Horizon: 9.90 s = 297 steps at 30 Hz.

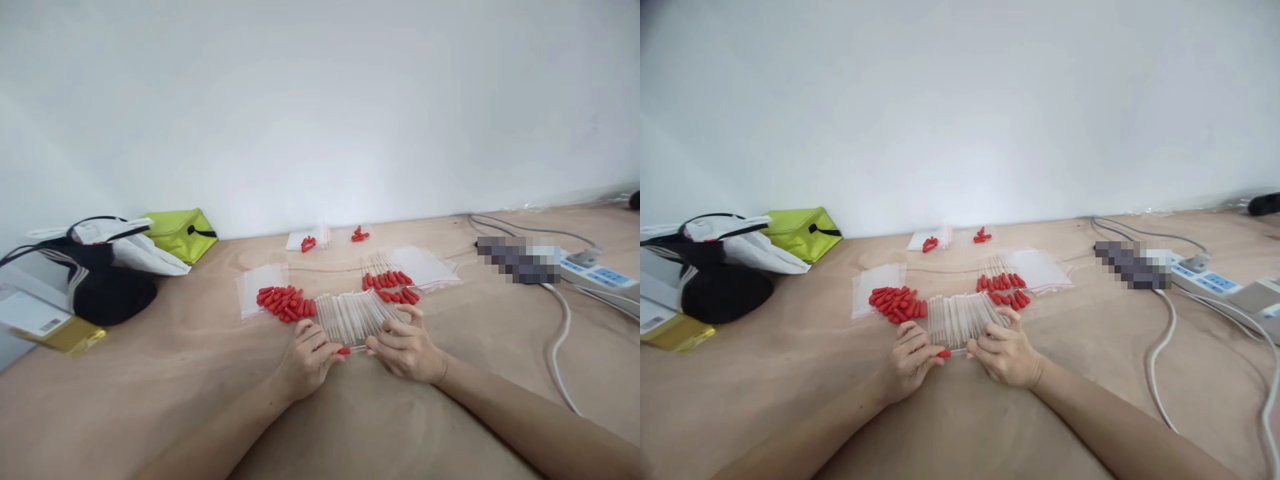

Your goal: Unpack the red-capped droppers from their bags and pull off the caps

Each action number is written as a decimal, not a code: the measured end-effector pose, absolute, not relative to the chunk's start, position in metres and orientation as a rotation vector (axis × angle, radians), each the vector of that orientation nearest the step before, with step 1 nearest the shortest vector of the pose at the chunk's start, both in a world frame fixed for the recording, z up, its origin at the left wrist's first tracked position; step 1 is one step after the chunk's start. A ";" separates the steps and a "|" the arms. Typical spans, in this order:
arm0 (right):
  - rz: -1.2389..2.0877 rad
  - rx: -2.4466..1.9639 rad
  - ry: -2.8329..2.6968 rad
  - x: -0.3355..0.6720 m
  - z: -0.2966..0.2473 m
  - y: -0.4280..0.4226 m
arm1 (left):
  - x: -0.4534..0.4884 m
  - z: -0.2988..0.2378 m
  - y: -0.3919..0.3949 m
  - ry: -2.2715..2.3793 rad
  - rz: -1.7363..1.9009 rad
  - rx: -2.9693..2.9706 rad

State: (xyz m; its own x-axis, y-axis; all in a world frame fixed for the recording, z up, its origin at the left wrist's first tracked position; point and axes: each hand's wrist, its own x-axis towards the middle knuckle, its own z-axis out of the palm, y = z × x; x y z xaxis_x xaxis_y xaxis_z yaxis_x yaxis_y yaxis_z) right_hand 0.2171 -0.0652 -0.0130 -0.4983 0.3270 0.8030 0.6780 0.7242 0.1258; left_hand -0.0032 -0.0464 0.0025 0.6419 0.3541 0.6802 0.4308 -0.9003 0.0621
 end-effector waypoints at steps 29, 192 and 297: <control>-0.312 -1.173 -1.791 0.218 -0.007 -0.050 | -0.041 0.006 -0.032 -1.166 -1.306 -2.484; -0.398 -1.648 -1.817 0.226 -0.009 -0.042 | -0.041 0.011 -0.011 -0.975 -1.147 -2.275; -0.409 -1.705 -1.671 0.259 -0.006 -0.032 | -0.008 -0.003 -0.014 -0.698 -1.073 -2.748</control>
State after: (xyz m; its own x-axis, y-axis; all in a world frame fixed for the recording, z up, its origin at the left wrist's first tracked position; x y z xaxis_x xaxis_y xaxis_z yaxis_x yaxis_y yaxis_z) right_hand 0.2586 -0.0320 -0.0060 0.1165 0.7395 0.6630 0.9621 0.0818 -0.2602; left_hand -0.0083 -0.0143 -0.0032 0.6444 0.3776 0.6649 0.4551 -0.8882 0.0634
